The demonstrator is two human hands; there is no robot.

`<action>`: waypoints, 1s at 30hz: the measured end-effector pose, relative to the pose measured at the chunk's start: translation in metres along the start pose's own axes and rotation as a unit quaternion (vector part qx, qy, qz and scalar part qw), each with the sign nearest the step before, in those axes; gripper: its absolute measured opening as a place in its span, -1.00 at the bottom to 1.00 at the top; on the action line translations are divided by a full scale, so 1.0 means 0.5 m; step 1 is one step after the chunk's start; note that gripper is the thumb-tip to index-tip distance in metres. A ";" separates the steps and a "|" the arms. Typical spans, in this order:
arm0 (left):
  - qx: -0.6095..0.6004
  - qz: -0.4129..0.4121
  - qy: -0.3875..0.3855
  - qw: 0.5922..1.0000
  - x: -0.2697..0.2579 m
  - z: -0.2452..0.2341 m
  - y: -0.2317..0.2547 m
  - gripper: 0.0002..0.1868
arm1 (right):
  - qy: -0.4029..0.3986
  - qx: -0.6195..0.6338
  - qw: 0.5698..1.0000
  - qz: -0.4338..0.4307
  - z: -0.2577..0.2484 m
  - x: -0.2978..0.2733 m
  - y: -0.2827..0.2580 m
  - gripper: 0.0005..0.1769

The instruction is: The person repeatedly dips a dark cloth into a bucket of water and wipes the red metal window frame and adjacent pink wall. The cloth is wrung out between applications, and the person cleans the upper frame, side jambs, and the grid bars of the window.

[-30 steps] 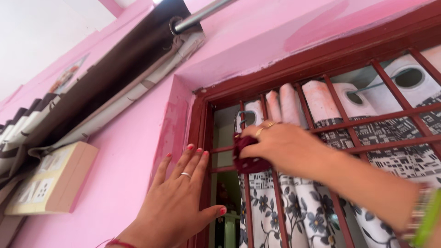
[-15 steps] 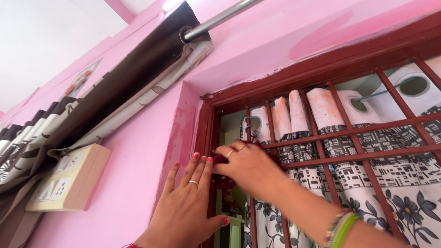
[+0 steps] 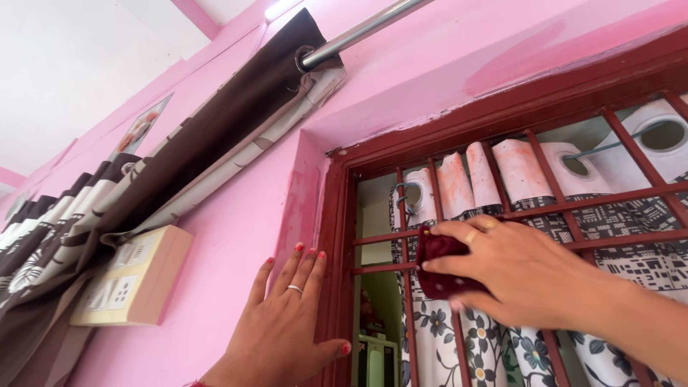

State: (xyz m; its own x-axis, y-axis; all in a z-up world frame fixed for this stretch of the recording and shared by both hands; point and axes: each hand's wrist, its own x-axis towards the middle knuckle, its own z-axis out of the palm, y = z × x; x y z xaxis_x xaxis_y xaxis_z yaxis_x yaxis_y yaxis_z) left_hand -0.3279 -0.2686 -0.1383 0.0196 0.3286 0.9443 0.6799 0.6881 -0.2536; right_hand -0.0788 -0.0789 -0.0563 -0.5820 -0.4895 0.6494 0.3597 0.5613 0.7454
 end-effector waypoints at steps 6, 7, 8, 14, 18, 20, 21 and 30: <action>0.000 0.009 0.067 0.998 0.000 -0.038 -0.012 0.25 | 0.021 0.021 0.997 0.073 0.066 0.155 -0.124 -0.50; 0.003 0.016 0.068 0.998 -0.002 -0.047 -0.011 0.23 | 0.054 0.015 0.996 0.062 0.071 0.172 -0.144 -0.51; 0.005 0.023 0.070 0.997 -0.003 -0.057 -0.011 0.21 | 0.059 0.032 0.995 0.072 0.074 0.181 -0.155 -0.54; 0.026 0.008 0.042 0.999 -0.005 -0.088 -0.015 0.00 | 0.278 0.116 0.953 0.036 0.105 0.154 -0.177 -0.55; 0.042 -0.003 0.055 0.998 -0.003 -0.080 -0.029 -0.11 | 0.251 0.148 0.954 -0.062 0.150 0.149 -0.237 -0.53; 0.031 -0.006 0.047 0.998 -0.006 -0.066 -0.035 -0.10 | 0.195 0.158 0.966 -0.064 0.166 0.159 -0.265 -0.43; 0.027 -0.010 0.047 0.998 -0.006 -0.063 -0.041 -0.09 | 0.166 0.154 0.973 -0.038 0.166 0.181 -0.267 -0.36; 0.020 0.047 0.062 0.997 -0.001 -0.077 -0.076 0.05 | 0.127 0.161 0.963 0.177 0.106 0.302 -0.178 -0.44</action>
State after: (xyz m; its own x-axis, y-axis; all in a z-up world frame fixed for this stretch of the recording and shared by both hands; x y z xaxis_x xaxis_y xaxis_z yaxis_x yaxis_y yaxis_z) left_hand -0.3257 -0.3198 -0.1211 0.1740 0.3116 0.9341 0.6417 0.6836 -0.3476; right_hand -0.2375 -0.1675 -0.0325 -0.2525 -0.3548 0.9002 0.2346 0.8801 0.4127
